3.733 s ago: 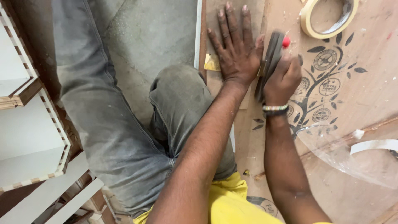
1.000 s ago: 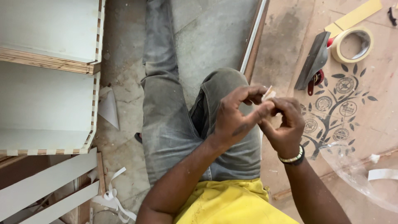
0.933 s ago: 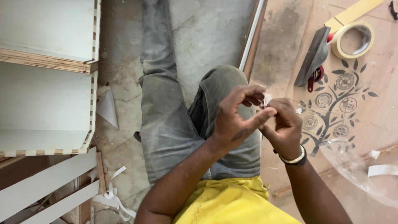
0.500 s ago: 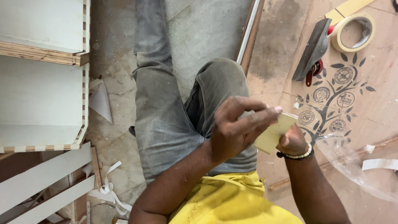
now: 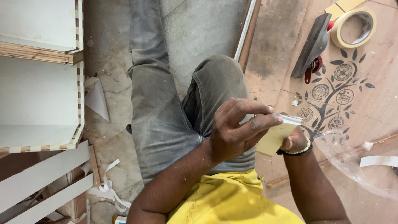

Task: The person applies yellow edge banding to the edges of a wooden shelving unit. They peel the backing from small strips of banding, position them on the wood edges, and use a hand-held roller tool to press the banding firmly onto the surface.

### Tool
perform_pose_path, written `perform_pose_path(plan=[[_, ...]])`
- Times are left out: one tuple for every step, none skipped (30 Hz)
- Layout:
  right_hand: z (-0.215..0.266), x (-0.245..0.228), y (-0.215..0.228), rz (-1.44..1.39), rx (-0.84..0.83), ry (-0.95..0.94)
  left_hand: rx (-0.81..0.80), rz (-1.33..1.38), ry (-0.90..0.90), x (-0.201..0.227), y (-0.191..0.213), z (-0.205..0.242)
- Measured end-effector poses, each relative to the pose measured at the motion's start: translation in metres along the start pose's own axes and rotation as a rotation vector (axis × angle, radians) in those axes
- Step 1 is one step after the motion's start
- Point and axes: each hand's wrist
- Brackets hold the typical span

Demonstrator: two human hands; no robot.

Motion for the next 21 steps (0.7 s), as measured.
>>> perform_pose_path(plan=[[-0.002, -0.001, -0.002, 0.000, -0.011, 0.011, -0.001, -0.001, 0.004, 0.000, 0.000, 0.000], [-0.005, -0.003, -0.004, -0.007, -0.018, 0.013, -0.002, -0.003, 0.003, 0.000, -0.001, 0.001], [-0.007, -0.005, -0.007, -0.015, -0.025, 0.015, -0.003, -0.004, 0.001, 0.000, -0.001, 0.001], [-0.010, -0.007, -0.011, -0.022, -0.030, 0.017, -0.005, -0.005, 0.000, 0.000, -0.001, 0.001], [-0.012, -0.009, -0.014, -0.005, -0.013, 0.016, -0.012, -0.002, 0.000, -0.001, -0.001, 0.002], [-0.015, -0.012, -0.017, 0.013, 0.004, 0.015, -0.018, 0.001, 0.000, -0.001, 0.000, 0.002], [-0.017, -0.014, -0.020, 0.031, 0.022, 0.015, -0.025, 0.003, -0.001, -0.002, 0.000, 0.002], [-0.019, -0.016, -0.021, 0.021, -0.001, -0.012, -0.028, 0.012, 0.006, -0.002, -0.001, 0.003], [-0.022, -0.019, -0.020, 0.012, -0.022, -0.038, -0.031, 0.021, 0.013, -0.002, -0.001, 0.003], [-0.024, -0.020, -0.018, 0.003, -0.045, -0.065, -0.034, 0.029, 0.019, -0.003, -0.002, 0.004], [-0.026, -0.019, -0.015, 0.024, -0.084, -0.055, -0.036, 0.031, 0.012, -0.004, -0.003, 0.004], [-0.028, -0.018, -0.013, 0.046, -0.123, -0.045, -0.038, 0.031, 0.007, -0.004, -0.004, 0.005], [-0.027, -0.017, -0.010, 0.067, -0.162, -0.035, -0.041, 0.032, 0.002, -0.005, -0.005, 0.006], [-0.025, -0.018, -0.007, 0.114, -0.132, -0.033, -0.033, 0.038, 0.004, -0.005, -0.006, 0.006], [-0.022, -0.020, -0.006, 0.160, -0.102, -0.032, -0.025, 0.043, 0.006, -0.005, -0.007, 0.006], [-0.019, -0.020, -0.006, 0.207, -0.072, -0.030, -0.017, 0.048, 0.009, -0.005, -0.008, 0.006], [-0.018, -0.020, -0.007, 0.170, -0.057, -0.042, -0.009, 0.051, 0.019, -0.005, -0.008, 0.006], [-0.018, -0.020, -0.008, 0.133, -0.043, -0.052, 0.000, 0.054, 0.026, -0.005, -0.008, 0.005], [-0.018, -0.021, -0.009, 0.097, -0.028, -0.062, 0.008, 0.056, 0.034, -0.005, -0.008, 0.003], [-0.018, -0.021, -0.011, 0.123, -0.009, -0.034, 0.006, 0.060, 0.033, -0.005, -0.006, 0.002], [-0.018, -0.022, -0.012, 0.149, 0.011, -0.006, 0.003, 0.065, 0.032, -0.005, -0.003, 0.001]])
Point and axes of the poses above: each hand's wrist, its own z-axis away from the middle knuckle, its own y-axis out of the back of the hand, x = y × z, and after that the axes turned 1 degree about -z, right-handed
